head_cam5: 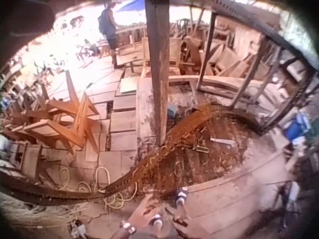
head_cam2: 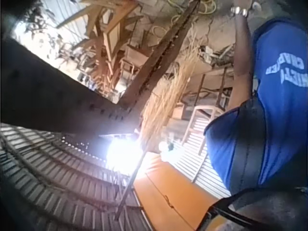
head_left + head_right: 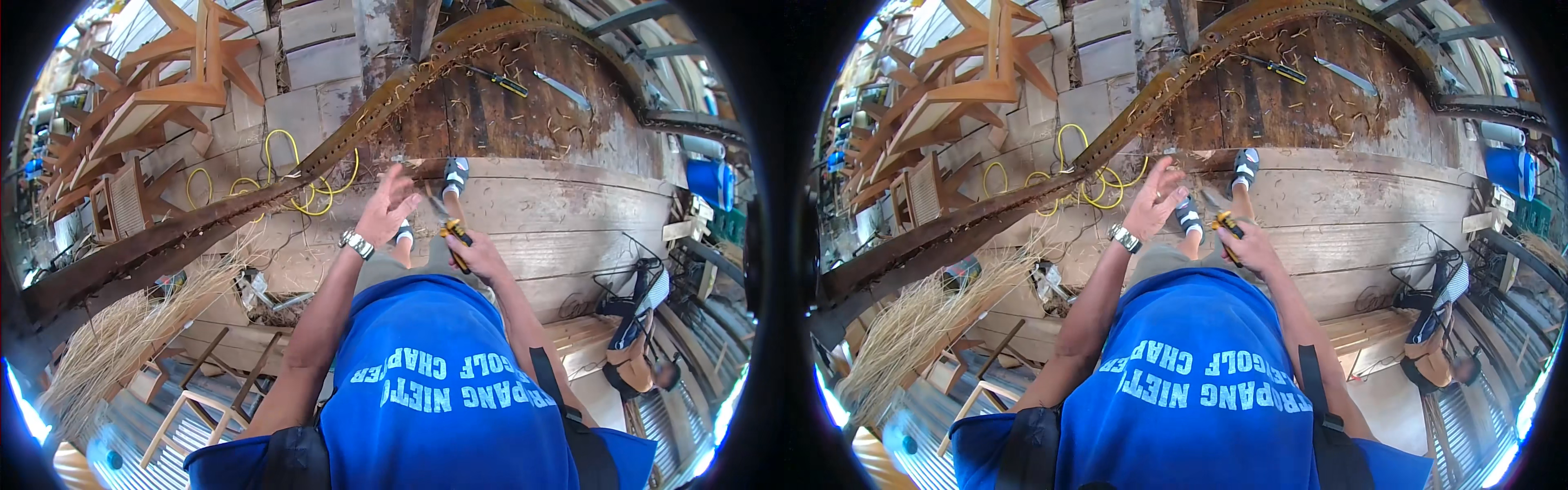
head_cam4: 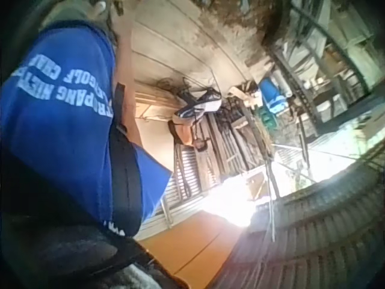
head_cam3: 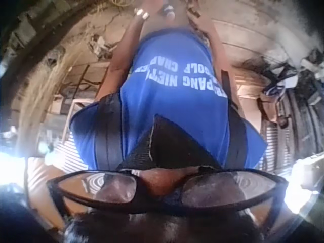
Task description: Removing staples and scraping old material from a curved wooden furniture piece using pliers and a knife.
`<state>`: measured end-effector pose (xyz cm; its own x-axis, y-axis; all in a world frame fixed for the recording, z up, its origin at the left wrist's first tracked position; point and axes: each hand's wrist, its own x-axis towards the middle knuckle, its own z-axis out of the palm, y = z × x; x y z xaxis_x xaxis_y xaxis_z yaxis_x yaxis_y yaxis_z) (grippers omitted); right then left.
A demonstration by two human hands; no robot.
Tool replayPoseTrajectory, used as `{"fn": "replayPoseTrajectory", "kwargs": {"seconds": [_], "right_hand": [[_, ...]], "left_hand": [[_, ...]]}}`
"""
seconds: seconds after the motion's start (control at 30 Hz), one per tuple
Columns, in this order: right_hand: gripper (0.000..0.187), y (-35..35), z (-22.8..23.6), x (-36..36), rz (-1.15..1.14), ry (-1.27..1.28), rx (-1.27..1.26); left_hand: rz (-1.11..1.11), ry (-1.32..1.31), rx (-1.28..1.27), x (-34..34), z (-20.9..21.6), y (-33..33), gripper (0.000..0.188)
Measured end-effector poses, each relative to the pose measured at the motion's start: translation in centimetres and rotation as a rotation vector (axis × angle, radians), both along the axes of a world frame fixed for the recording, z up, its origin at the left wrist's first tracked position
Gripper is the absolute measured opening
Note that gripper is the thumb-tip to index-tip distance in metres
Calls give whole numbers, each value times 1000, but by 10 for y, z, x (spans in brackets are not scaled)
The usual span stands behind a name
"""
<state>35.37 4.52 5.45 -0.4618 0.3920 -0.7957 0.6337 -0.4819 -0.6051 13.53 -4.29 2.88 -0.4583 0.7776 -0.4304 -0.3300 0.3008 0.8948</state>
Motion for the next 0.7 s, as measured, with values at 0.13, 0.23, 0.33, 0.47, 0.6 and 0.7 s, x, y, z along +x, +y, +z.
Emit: {"fn": "replayPoseTrajectory", "kwargs": {"seconds": [0.13, 0.23, 0.33, 0.47, 0.6, 0.7], "right_hand": [[33, 12, -3, -16, 30, 174, -294], [37, 19, 7, -20, 57, 243, -435], [38, 23, 14, -19, 128, 200, -411], [43, 24, 17, -29, 188, 204, -426], [48, 29, 14, -30, 242, 209, -410], [48, 33, 11, -29, 235, 161, -336]], "left_hand": [[-27, -283, -33, -20, -29, -4, 31], [317, -441, 83, -43, -46, -9, 31], [204, -274, -114, -47, -11, 5, 34], [-123, -298, -155, -34, -1, 10, 33], [109, -150, -137, -33, -33, 4, 22], [425, -161, -231, -47, -37, 8, 20]]}}
